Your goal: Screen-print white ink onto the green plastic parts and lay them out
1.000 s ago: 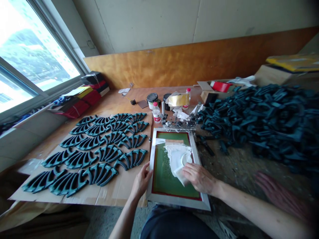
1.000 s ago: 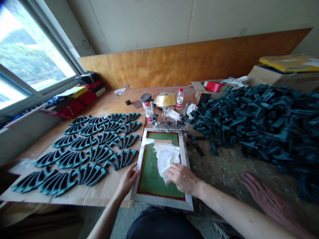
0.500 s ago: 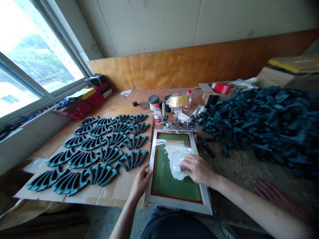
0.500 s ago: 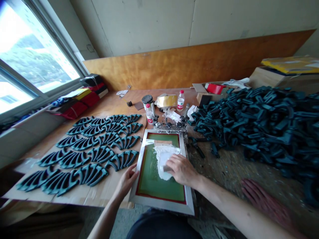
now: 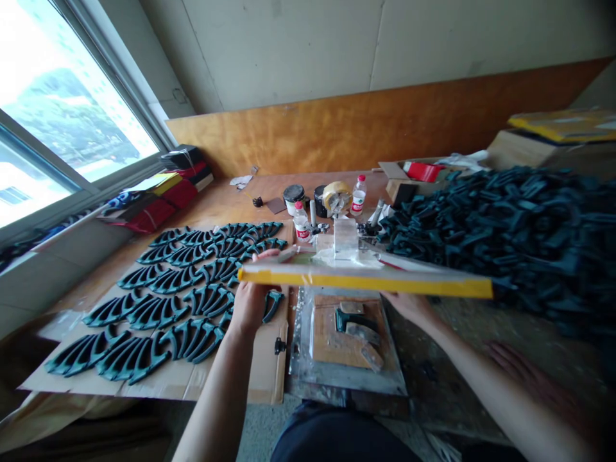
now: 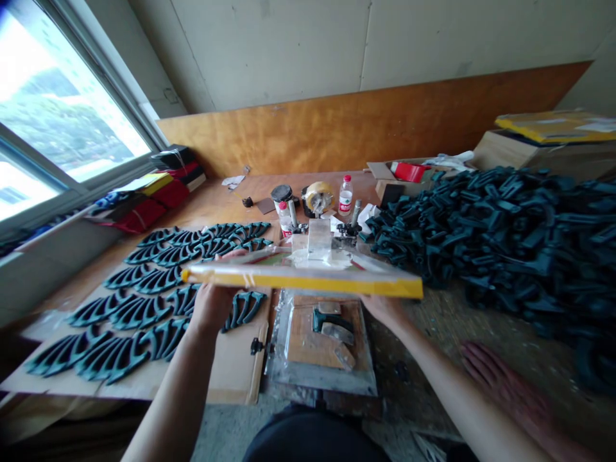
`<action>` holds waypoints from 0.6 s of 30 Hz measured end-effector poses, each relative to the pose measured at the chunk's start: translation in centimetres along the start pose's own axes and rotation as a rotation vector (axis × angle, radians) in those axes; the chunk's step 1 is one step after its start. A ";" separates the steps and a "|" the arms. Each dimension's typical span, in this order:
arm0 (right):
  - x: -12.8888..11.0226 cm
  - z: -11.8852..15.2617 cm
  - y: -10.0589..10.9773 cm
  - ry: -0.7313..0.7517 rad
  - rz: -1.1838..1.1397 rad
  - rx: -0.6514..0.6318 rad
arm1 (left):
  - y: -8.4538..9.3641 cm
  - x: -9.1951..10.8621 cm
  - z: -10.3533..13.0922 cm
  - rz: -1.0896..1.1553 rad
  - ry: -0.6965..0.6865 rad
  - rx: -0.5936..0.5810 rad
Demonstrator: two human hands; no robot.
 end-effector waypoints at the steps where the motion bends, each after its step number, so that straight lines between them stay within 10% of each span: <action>1: -0.5 1.4 -1.6 0.030 -0.013 -0.054 | -0.8 1.0 -0.8 0.009 -0.042 -0.011; 6: -3.3 4.9 -6.8 0.050 0.060 -0.226 | -2.3 1.7 -2.1 0.078 -0.119 0.074; 9: -5.2 5.3 -6.7 -0.042 0.032 -0.190 | -3.1 -4.0 1.1 0.009 0.122 0.062; 12: -9.3 6.4 -5.6 -0.022 -0.036 -0.010 | -5.3 -12.3 6.5 -0.110 0.599 -0.203; 15: -13.4 7.4 -5.7 0.254 -0.124 -0.018 | -5.3 -17.1 9.8 0.007 0.708 -0.091; 18: -11.1 6.3 -5.3 0.494 -0.154 -0.131 | -1.7 -18.8 9.2 -0.088 0.661 0.019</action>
Point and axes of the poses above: each hand's wrist, its own z-axis away from the middle knuckle, its own y-axis out of the back of the hand, x = y × z, the point moved 4 cm from there along -z, towards the middle knuckle, and after that the axes turned 8 degrees about y, right-handed, at the moved point
